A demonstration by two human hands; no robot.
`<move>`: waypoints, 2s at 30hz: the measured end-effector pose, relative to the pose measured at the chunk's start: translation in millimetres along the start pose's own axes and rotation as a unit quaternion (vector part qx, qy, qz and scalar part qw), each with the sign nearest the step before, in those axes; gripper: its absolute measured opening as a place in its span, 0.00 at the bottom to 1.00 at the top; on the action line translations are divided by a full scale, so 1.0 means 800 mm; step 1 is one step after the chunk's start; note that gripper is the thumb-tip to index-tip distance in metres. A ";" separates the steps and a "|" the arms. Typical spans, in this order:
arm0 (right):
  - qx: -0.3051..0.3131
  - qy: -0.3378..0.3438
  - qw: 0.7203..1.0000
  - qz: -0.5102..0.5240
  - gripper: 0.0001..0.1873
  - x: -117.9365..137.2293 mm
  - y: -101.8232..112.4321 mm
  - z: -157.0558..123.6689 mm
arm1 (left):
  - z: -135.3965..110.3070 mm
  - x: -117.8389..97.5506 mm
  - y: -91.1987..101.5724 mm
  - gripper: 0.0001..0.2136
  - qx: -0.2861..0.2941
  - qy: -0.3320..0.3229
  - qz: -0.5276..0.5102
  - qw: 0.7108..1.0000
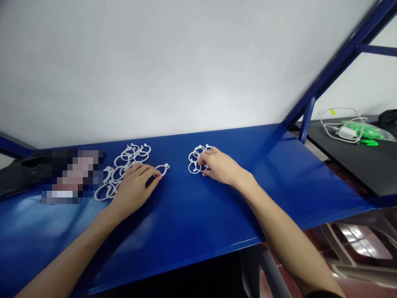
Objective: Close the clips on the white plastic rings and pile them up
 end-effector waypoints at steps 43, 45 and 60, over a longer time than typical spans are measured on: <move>-0.206 0.087 0.956 0.188 0.09 0.084 -0.063 -0.009 | -0.003 -0.028 0.010 0.06 -0.002 0.161 -0.312 0.936; -0.195 0.107 0.958 0.178 0.09 0.086 -0.062 -0.010 | -0.003 -0.029 0.009 0.06 0.018 0.155 -0.319 0.935; -0.137 0.174 0.974 0.051 0.12 0.099 -0.051 -0.015 | -0.012 -0.049 0.017 0.07 -0.086 0.024 -0.253 0.963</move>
Point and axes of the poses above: each hand's wrist, its own z-axis towards the middle knuckle, its own y-axis out of the back of the hand, x = y × z, the point moved 2 cm from there along z, towards the middle knuckle, and after that the axes turned 7 degrees about -x, right-handed, at the moved point
